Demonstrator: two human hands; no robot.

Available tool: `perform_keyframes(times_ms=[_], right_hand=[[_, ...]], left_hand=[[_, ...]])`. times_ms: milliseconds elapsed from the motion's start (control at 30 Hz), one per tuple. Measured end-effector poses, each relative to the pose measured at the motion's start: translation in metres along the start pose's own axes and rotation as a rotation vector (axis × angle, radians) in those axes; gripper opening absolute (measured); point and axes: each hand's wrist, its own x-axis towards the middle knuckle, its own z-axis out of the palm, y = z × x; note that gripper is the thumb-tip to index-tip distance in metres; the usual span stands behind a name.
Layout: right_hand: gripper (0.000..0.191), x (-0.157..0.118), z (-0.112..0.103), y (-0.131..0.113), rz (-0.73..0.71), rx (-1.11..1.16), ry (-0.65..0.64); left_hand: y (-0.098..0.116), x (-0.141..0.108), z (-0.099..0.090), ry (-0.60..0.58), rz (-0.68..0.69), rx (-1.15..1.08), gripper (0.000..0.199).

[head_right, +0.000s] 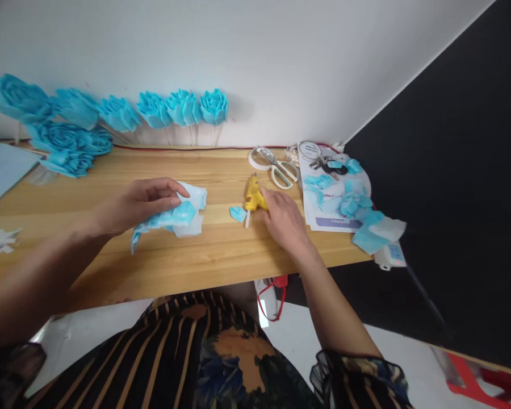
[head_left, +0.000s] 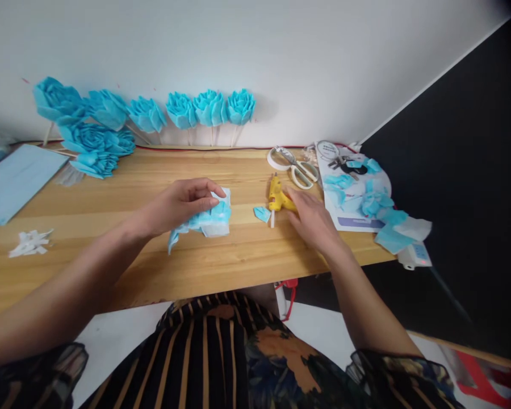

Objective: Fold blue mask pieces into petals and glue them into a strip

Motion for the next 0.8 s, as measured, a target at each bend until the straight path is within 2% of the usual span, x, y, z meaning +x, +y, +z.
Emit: perform_keyframes(times_ms=[100, 233, 333, 433, 533, 600, 667, 800], right_hand=[[0.069, 0.003, 0.012, 0.012, -0.022, -0.03, 0.0], [0.068, 0.014, 0.021, 0.014, -0.051, -0.046, -0.006], [0.068, 0.02, 0.019, 0.013, -0.04, -0.075, -0.043], [0.068, 0.02, 0.012, 0.009, 0.009, -0.023, 0.014], [0.065, 0.016, 0.0, -0.005, 0.179, 0.24, 0.125], [0.064, 0.016, -0.006, -0.024, 0.314, 0.578, 0.143], [0.064, 0.018, -0.007, -0.047, 0.29, 0.881, 0.105], [0.073, 0.028, 0.003, -0.088, 0.249, 1.078, 0.01]], left_hand=[[-0.004, -0.002, -0.001, 0.038, 0.007, -0.026, 0.021], [-0.014, -0.005, -0.001, 0.082, 0.015, -0.071, 0.025], [-0.018, -0.007, -0.002, 0.116, 0.051, -0.118, 0.025], [-0.018, -0.009, -0.004, 0.158, 0.103, -0.133, 0.023], [-0.017, -0.01, -0.004, 0.166, 0.15, -0.093, 0.021], [-0.017, -0.012, -0.003, 0.149, 0.196, -0.069, 0.024], [-0.017, -0.014, 0.001, 0.135, 0.249, -0.039, 0.03], [-0.017, -0.017, 0.006, 0.129, 0.352, 0.066, 0.04]])
